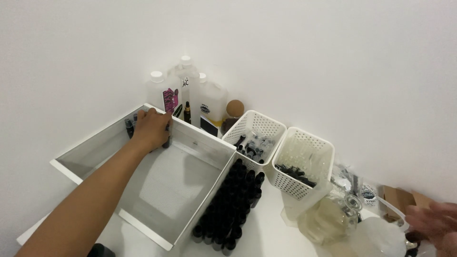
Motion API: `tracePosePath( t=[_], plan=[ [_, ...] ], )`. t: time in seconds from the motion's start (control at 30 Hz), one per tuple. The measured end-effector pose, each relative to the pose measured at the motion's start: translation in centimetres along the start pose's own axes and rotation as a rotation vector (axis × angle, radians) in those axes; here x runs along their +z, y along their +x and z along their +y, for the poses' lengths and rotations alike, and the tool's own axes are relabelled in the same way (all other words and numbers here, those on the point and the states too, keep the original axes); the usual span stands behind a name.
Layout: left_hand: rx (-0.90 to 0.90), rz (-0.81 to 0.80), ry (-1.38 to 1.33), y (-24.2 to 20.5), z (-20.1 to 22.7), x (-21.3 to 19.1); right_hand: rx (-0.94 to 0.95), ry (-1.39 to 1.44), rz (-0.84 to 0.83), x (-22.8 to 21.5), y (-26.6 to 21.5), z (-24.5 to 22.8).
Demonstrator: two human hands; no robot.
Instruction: Assembling small perfume spray bottles by attaching nozzles and organizing them in a tray
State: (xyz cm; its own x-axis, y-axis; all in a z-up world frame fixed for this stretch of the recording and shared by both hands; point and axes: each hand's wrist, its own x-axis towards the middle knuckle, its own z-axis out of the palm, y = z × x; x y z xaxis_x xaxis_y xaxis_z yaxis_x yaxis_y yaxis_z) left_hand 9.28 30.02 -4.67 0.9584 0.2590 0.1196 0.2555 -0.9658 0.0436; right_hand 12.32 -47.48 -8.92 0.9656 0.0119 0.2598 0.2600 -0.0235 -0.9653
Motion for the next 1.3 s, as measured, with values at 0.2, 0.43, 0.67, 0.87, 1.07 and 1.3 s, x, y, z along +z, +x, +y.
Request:
tracePosePath(
  t=[0.2,0.43,0.67,0.87,1.07,1.3],
  plan=[
    [-0.009,0.011,0.032,1.0,-1.0,1.2,-0.157,-0.205,0.049,5.7,-2.9,-4.8],
    [-0.006,0.044,0.077,1.2,-1.8,2.0,-0.163,-0.226,0.092,8.1,-3.9,-5.6],
    [0.072,0.103,0.125,0.8,-0.9,1.5,-0.323,-0.268,0.154,12.8,-7.6,-10.1],
    [0.129,0.377,0.070,-1.3,2.9,-1.7,-0.402,-0.194,0.290,16.4,-10.2,-14.1],
    [0.389,0.333,-0.386,-12.2,19.0,-8.3,-0.440,-0.167,0.255,15.5,-10.1,-15.1],
    [0.440,-0.307,-0.837,-19.2,31.7,0.3,-0.495,-0.086,0.251,16.6,-13.1,-17.9]
  ],
)
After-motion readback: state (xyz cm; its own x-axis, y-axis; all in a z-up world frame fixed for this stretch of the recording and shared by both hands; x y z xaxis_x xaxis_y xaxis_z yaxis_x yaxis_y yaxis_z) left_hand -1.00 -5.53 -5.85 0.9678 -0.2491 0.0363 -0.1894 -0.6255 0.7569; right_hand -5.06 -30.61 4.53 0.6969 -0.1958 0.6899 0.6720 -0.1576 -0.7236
